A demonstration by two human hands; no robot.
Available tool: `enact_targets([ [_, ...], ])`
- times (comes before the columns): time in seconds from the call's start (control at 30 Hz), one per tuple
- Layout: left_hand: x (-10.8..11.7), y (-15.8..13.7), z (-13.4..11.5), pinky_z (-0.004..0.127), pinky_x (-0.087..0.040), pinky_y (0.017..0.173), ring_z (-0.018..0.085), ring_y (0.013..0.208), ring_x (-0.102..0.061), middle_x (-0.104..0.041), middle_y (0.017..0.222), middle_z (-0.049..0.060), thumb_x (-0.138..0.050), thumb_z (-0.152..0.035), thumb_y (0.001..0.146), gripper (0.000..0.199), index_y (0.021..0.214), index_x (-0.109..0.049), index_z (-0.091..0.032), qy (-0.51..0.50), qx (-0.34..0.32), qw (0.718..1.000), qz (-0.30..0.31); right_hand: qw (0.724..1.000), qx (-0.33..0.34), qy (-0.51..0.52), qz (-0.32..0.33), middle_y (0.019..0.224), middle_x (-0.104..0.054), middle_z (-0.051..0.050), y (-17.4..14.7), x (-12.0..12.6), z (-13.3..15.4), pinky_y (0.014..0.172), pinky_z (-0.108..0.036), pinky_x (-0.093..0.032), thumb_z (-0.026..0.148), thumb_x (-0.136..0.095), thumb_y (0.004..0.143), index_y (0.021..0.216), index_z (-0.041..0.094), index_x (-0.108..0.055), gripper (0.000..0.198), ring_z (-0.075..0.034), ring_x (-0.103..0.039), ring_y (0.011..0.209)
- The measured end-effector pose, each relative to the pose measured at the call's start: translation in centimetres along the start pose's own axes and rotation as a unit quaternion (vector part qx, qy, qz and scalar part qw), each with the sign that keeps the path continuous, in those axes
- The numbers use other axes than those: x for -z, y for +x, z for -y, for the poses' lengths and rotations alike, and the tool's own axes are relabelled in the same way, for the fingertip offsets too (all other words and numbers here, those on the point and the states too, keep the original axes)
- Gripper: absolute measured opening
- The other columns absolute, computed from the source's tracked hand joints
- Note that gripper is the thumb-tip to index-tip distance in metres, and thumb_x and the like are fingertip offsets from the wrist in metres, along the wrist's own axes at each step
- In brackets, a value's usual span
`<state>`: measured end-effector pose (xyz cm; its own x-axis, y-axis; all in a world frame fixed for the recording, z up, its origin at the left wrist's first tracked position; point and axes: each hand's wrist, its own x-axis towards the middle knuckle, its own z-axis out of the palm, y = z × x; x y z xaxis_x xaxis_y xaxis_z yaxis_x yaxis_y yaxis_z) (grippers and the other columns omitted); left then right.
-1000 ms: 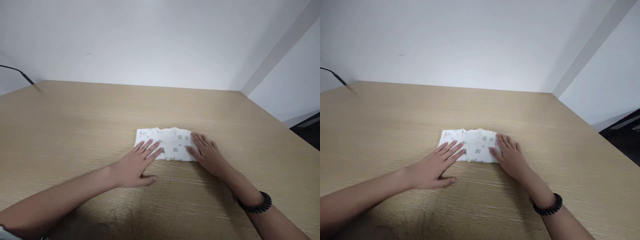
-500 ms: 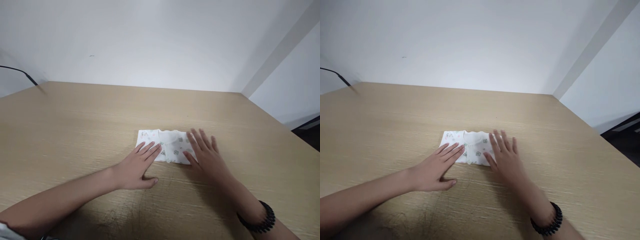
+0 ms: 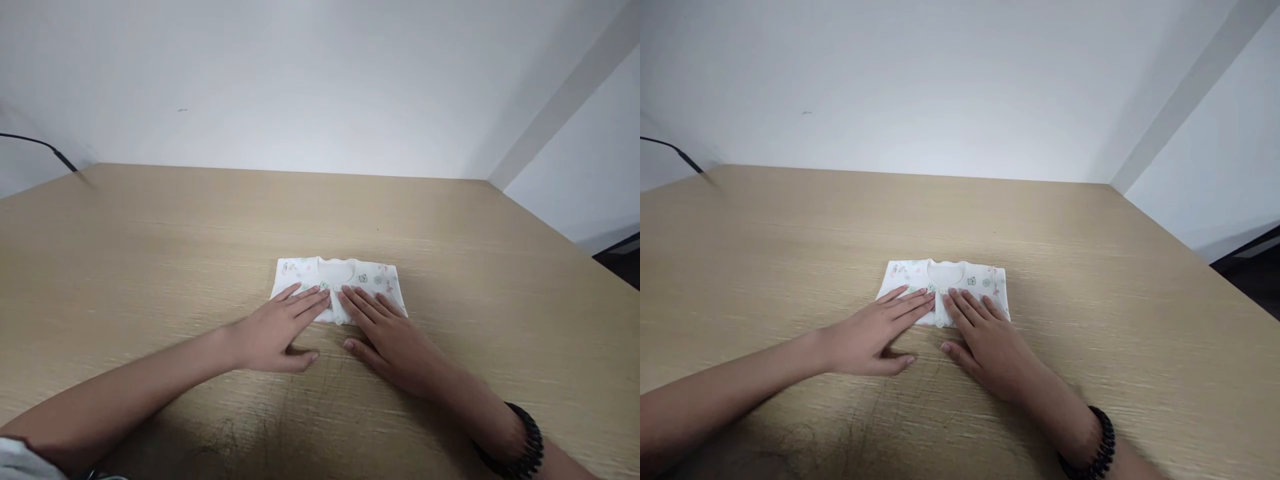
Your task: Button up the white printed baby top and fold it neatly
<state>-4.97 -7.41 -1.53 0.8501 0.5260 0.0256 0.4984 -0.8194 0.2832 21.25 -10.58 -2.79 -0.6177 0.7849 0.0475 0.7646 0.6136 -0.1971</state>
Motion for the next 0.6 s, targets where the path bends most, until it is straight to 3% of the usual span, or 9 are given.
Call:
enact_targets([
  [0.17, 0.1, -0.1, -0.3, 0.047, -0.033, 0.115, 0.031, 0.138, -0.043, -0.045, 0.148, 0.018, -0.057, -0.044, 0.088, 0.065, 0.143, -0.044, -0.012, -0.016, -0.026, 0.999, -0.043, 1.000, 0.002, 0.026, -0.015, 0.153, -0.041, -0.012, -0.1, 1.1, 0.8, 0.115, -0.051, -0.034, 0.047, -0.033, 0.103, 0.149, 0.013, -0.039, 0.058, -0.027, -0.037, 0.141],
  [0.27, 0.1, -0.4, -0.6, 0.043, -0.045, 0.105, 0.027, 0.120, -0.060, -0.063, 0.131, 0.014, -0.053, -0.036, 0.090, 0.047, 0.132, -0.054, -0.015, -0.025, -0.046, 0.995, -0.087, 0.998, 0.013, 0.050, -0.035, 0.132, -0.062, -0.013, -0.2, 1.5, 1.6, 0.102, -0.050, -0.047, 0.039, -0.033, 0.104, 0.130, 0.014, -0.059, 0.044, -0.028, -0.058, 0.120],
  [0.33, 0.0, -0.5, -0.8, 0.041, -0.047, 0.103, 0.024, 0.116, -0.062, -0.066, 0.126, 0.012, -0.050, -0.031, 0.093, 0.044, 0.134, -0.051, -0.016, -0.025, -0.033, 0.991, -0.129, 0.996, 0.009, 0.064, -0.056, 0.118, -0.069, -0.013, -0.1, 1.4, 2.0, 0.094, -0.048, -0.052, 0.033, -0.032, 0.104, 0.119, 0.014, -0.064, 0.040, -0.026, -0.065, 0.107],
  [0.43, -0.3, -0.3, -0.7, 0.043, -0.039, 0.111, 0.025, 0.135, -0.046, -0.049, 0.146, 0.014, -0.046, -0.033, 0.097, 0.055, 0.148, -0.033, -0.016, -0.001, 0.017, 0.988, -0.152, 0.993, -0.006, 0.060, -0.106, 0.129, -0.063, -0.016, 0.1, 0.7, 1.9, 0.100, -0.045, -0.050, 0.027, -0.034, 0.102, 0.130, 0.011, -0.056, 0.039, -0.026, -0.059, 0.119],
  [0.53, -0.7, 0.0, -0.2, 0.047, -0.027, 0.119, 0.027, 0.148, -0.021, -0.023, 0.160, 0.015, -0.039, -0.043, 0.100, 0.067, 0.155, -0.014, -0.015, 0.018, 0.063, 0.994, -0.092, 0.992, -0.022, 0.020, -0.121, 0.152, -0.041, -0.017, 0.3, -0.6, 1.1, 0.114, -0.049, -0.036, 0.030, -0.036, 0.101, 0.145, 0.010, -0.041, 0.049, -0.027, -0.037, 0.141],
  [0.6, -0.9, 0.2, 0.1, 0.049, -0.022, 0.120, 0.029, 0.150, -0.013, -0.015, 0.162, 0.017, -0.034, -0.051, 0.100, 0.072, 0.156, -0.009, -0.012, 0.018, 0.091, 0.995, -0.044, 0.994, -0.038, -0.006, -0.103, 0.158, -0.031, -0.016, 0.3, -1.3, 0.6, 0.119, -0.052, -0.026, 0.037, -0.033, 0.102, 0.150, 0.010, -0.034, 0.055, -0.028, -0.026, 0.146],
])
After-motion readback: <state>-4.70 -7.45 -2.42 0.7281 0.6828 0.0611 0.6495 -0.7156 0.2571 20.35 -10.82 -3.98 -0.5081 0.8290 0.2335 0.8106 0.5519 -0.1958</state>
